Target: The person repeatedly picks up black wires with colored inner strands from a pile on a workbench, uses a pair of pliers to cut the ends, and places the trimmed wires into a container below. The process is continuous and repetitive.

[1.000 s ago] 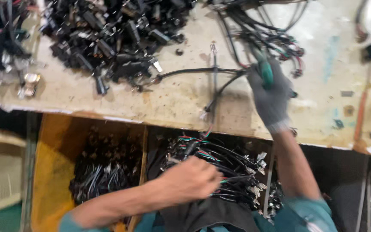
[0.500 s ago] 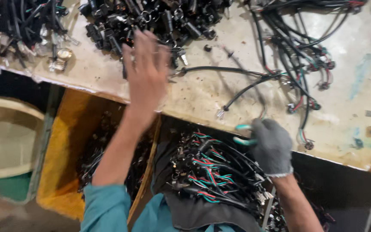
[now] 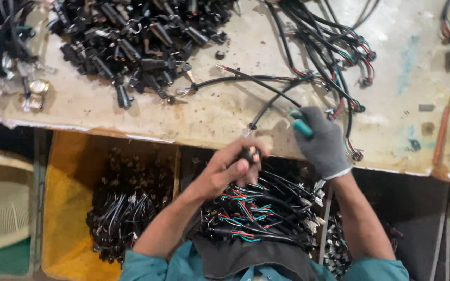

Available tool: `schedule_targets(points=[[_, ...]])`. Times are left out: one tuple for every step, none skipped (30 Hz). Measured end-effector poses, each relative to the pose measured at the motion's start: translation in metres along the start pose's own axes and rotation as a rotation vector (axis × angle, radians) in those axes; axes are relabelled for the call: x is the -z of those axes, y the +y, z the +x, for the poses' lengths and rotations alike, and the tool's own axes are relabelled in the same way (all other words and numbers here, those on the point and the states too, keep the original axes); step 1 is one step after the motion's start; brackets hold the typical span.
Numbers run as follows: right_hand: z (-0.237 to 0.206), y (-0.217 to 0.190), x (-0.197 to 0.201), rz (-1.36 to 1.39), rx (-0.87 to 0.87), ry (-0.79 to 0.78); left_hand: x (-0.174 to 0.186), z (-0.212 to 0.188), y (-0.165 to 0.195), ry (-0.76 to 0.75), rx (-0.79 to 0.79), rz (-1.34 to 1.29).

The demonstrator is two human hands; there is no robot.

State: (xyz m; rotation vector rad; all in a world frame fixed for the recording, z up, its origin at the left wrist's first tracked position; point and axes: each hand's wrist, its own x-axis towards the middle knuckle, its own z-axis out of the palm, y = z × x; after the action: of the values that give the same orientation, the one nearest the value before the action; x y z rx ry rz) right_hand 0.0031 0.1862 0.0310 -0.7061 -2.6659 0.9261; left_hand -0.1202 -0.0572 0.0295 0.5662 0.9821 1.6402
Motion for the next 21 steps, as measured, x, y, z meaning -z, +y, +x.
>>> schedule_targets(points=[[-0.004, 0.001, 0.000, 0.048, 0.006, 0.035, -0.005, -0.002, 0.000, -0.061, 0.033, -0.096], [-0.010, -0.001, -0.001, 0.098, 0.011, 0.065, -0.008, -0.005, 0.002, -0.064, 0.060, -0.109], [-0.016, -0.002, -0.003, 0.147, 0.024, 0.091, -0.009, -0.009, 0.005, -0.062, 0.081, -0.122], [-0.020, -0.004, -0.007, 0.058, 0.095, 0.094, -0.010, -0.013, 0.008, -0.047, 0.089, -0.137], [-0.025, -0.007, -0.013, -0.025, 0.169, 0.091, -0.011, -0.017, 0.011, -0.005, 0.044, -0.138], [-0.028, -0.010, -0.018, -0.100, 0.238, 0.093, -0.011, -0.021, 0.013, 0.037, 0.006, -0.131], [-0.031, -0.012, -0.022, -0.088, 0.230, 0.100, -0.012, -0.024, 0.016, 0.076, -0.028, -0.119], [-0.032, -0.014, -0.025, -0.079, 0.217, 0.110, -0.014, -0.027, 0.019, 0.040, -0.093, 0.029], [-0.033, -0.015, -0.028, -0.077, 0.198, 0.126, -0.017, -0.027, 0.022, -0.007, -0.154, 0.177], [-0.034, -0.016, -0.029, -0.076, 0.203, 0.126, -0.020, -0.026, 0.025, -0.065, -0.217, 0.321], [-0.034, -0.015, -0.030, -0.082, 0.209, 0.132, -0.023, -0.022, 0.028, 0.038, -0.167, 0.303], [-0.035, -0.015, -0.029, -0.091, 0.216, 0.137, -0.027, -0.016, 0.031, 0.141, -0.119, 0.282], [-0.036, -0.013, -0.028, -0.107, 0.213, 0.143, -0.031, -0.011, 0.033, 0.250, -0.068, 0.254], [-0.037, -0.012, -0.027, -0.121, 0.215, 0.141, -0.035, -0.009, 0.037, 0.216, -0.086, 0.111], [-0.038, -0.011, -0.026, -0.134, 0.223, 0.143, -0.037, -0.008, 0.040, 0.184, -0.109, -0.027], [-0.038, -0.011, -0.025, -0.144, 0.241, 0.156, -0.038, -0.008, 0.043, 0.147, -0.132, -0.158], [-0.039, -0.010, -0.025, -0.148, 0.248, 0.171, -0.038, -0.011, 0.044, 0.035, -0.236, 0.046], [-0.040, -0.010, -0.025, -0.149, 0.244, 0.181, -0.037, -0.018, 0.045, -0.080, -0.325, 0.247], [-0.041, -0.011, -0.026, -0.152, 0.227, 0.168, -0.034, -0.026, 0.045, -0.196, -0.412, 0.446], [-0.041, -0.011, -0.026, -0.155, 0.216, 0.154, -0.030, -0.031, 0.041, -0.173, -0.302, 0.459], [-0.041, -0.012, -0.027, -0.158, 0.210, 0.135, -0.026, -0.034, 0.036, -0.146, -0.194, 0.470]])
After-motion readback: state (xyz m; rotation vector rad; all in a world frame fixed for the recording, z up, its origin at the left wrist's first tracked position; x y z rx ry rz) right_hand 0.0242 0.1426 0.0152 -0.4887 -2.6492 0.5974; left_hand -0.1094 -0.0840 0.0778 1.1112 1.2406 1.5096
